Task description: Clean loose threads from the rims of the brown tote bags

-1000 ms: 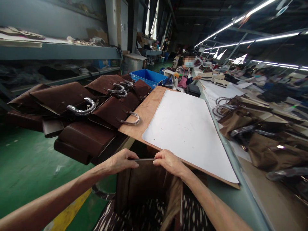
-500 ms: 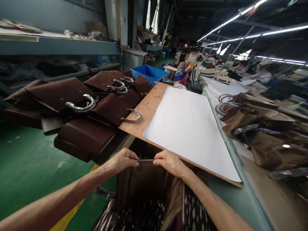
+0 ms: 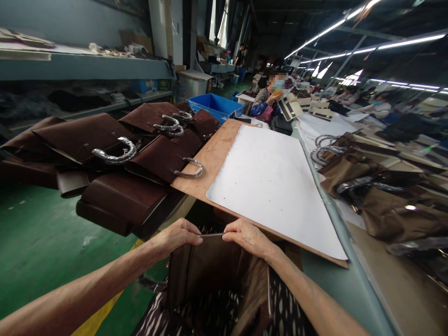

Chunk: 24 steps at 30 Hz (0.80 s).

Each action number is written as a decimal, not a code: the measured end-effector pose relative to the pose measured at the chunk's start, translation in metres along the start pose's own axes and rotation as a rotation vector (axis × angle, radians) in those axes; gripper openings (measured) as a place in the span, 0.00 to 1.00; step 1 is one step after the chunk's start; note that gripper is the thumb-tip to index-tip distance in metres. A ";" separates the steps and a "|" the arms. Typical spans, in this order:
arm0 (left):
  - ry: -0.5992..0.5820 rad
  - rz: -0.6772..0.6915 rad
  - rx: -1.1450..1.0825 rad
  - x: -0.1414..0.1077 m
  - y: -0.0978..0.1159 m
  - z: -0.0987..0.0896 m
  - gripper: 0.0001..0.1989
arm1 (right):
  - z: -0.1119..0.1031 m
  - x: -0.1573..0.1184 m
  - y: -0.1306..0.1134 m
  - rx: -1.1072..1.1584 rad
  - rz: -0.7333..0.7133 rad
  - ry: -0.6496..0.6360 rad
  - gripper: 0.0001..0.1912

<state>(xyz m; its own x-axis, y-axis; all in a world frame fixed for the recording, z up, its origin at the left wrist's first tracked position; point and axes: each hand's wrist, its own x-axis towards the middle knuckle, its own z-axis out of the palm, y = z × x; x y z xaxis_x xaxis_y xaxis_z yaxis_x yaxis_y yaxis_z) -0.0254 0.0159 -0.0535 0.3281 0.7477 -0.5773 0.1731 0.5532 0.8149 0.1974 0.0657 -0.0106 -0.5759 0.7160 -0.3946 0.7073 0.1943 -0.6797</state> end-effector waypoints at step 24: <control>0.071 0.097 0.260 -0.038 0.019 -0.014 0.20 | 0.012 0.005 -0.034 -0.042 -0.103 -0.032 0.10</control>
<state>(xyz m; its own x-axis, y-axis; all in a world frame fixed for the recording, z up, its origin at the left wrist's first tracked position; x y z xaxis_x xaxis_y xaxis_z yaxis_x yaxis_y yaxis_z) -0.0475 0.0028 -0.0167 0.2905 0.8214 -0.4909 0.3797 0.3720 0.8470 0.1655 0.0547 0.0026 -0.6586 0.6692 -0.3442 0.6602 0.2943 -0.6910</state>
